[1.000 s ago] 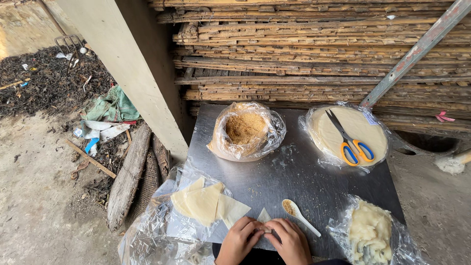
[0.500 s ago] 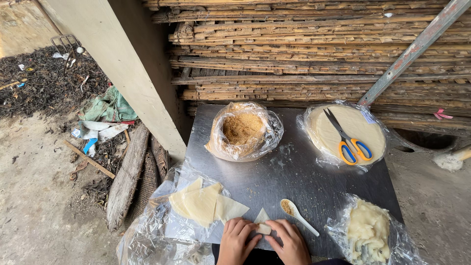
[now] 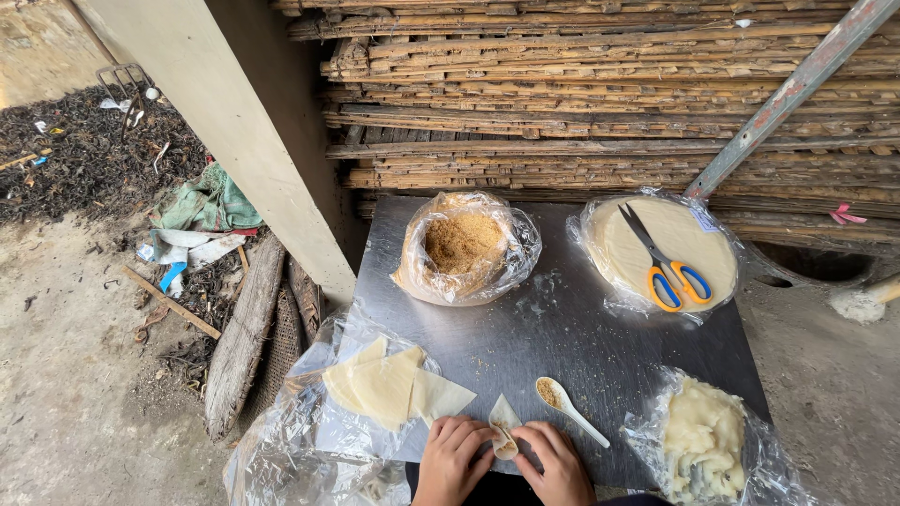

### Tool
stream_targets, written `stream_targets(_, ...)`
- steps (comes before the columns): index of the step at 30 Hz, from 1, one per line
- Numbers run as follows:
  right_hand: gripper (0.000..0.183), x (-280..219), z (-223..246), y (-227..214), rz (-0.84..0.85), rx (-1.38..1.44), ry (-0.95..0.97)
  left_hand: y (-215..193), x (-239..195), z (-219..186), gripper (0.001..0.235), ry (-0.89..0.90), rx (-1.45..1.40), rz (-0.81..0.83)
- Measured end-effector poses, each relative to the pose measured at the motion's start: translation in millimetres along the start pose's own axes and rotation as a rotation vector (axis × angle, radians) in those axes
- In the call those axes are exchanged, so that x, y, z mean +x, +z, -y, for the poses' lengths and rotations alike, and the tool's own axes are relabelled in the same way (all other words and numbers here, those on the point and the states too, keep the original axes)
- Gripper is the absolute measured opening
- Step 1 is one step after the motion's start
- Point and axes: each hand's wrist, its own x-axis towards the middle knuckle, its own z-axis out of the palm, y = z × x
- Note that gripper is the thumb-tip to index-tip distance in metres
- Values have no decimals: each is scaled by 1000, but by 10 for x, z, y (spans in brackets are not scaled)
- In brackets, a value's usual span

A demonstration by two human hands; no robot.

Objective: The person assembles dumplings by placing a spoonful of brown granular filling onto triangular wrappers and folding them into sealed packets. They repeat this process, stacking the finished dumplings on the table.

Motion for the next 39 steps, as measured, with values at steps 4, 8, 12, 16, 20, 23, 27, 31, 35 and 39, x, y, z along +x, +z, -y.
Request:
stream_targets(4,39,40,145,-84,-25,-38,-94,-35,9,-14,25,43,7,9)
stream_targets(8,32,55,249,-122,-43,-76,-145,-72,19,-38,19,62,-7,3)
stream_targets(12,23,99,309,-124,-73,-81,-134,-90,72,-65,13,17,-52,3)
stream_targets(16,21,131,345,-120,-57,-71,-6,-81,130,-57,10,-110,-99,49)
stream_targets(20,19,221,395,-107,-113,-114,23,2,192,-56,10,-186,-33,72)
stream_targets(23,15,290,428,-75,-147,-158,80,105,227,-62,9,-200,14,31)
stream_targets(27,12,283,444,-20,-197,-168,67,167,180,-55,12,-227,22,-12)
stream_targets(31,11,300,444,0,-210,-175,94,181,165,-3,18,-297,-43,22)
stream_targets(35,17,361,493,-27,-190,-129,207,196,191,59,15,-263,6,45)
stream_targets(39,18,423,528,-105,-212,-111,164,213,189,86,10,-173,-9,-2)
